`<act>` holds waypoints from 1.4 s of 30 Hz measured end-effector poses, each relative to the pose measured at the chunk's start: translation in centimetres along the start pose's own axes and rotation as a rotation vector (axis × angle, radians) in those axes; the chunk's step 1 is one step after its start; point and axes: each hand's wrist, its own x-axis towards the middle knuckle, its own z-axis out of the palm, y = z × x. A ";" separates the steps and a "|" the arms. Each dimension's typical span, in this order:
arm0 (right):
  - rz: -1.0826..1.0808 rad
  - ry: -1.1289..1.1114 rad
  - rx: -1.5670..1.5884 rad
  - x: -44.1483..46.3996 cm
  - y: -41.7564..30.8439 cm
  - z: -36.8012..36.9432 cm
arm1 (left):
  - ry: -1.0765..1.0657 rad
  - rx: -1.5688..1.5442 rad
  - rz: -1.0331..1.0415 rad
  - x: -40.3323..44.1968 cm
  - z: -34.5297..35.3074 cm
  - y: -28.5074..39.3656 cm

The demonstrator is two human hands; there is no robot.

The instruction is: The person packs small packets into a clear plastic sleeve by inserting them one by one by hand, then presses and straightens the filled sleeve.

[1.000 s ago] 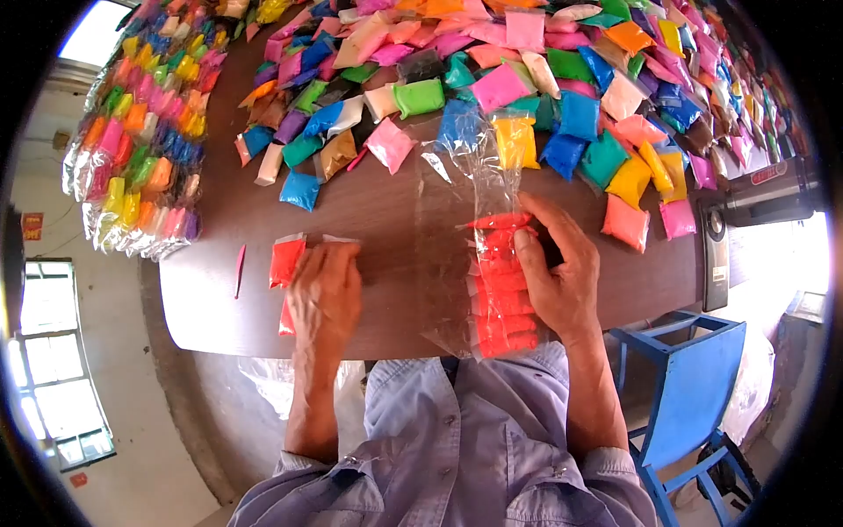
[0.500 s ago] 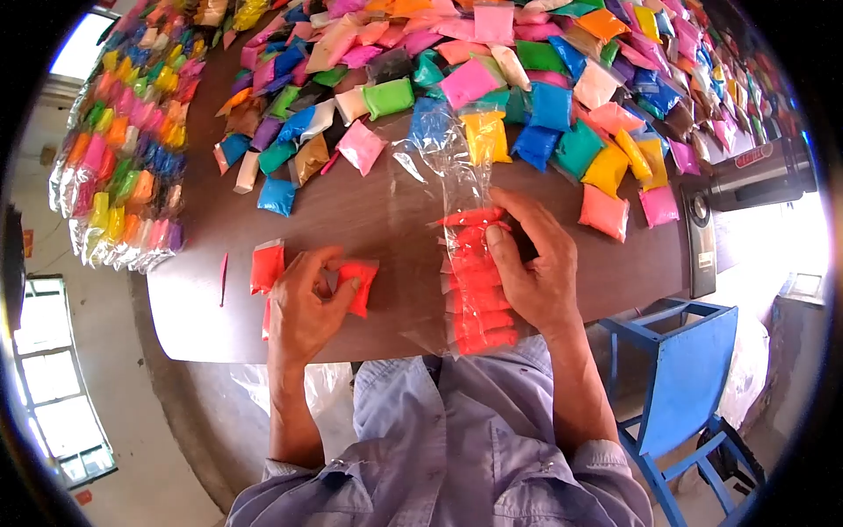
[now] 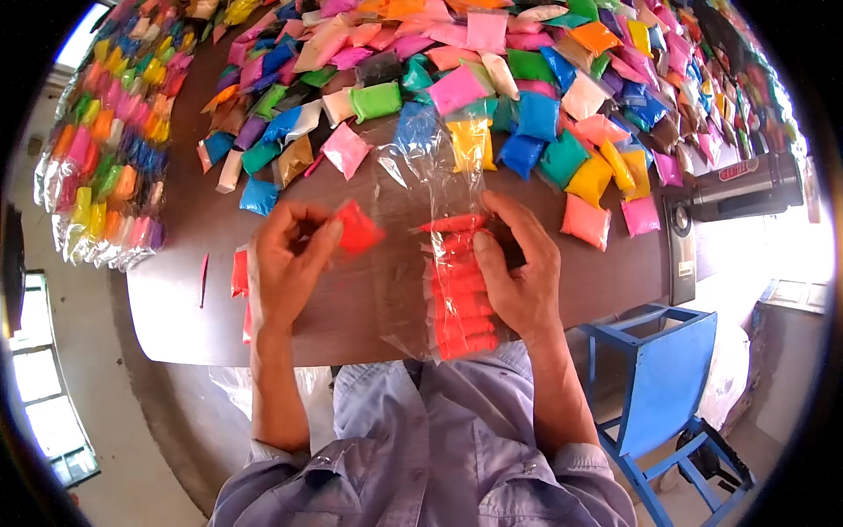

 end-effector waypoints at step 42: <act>-0.008 0.029 -0.145 0.0 1.6 0.0 | 0.224 0.371 0.475 -2.8 1.4 -0.3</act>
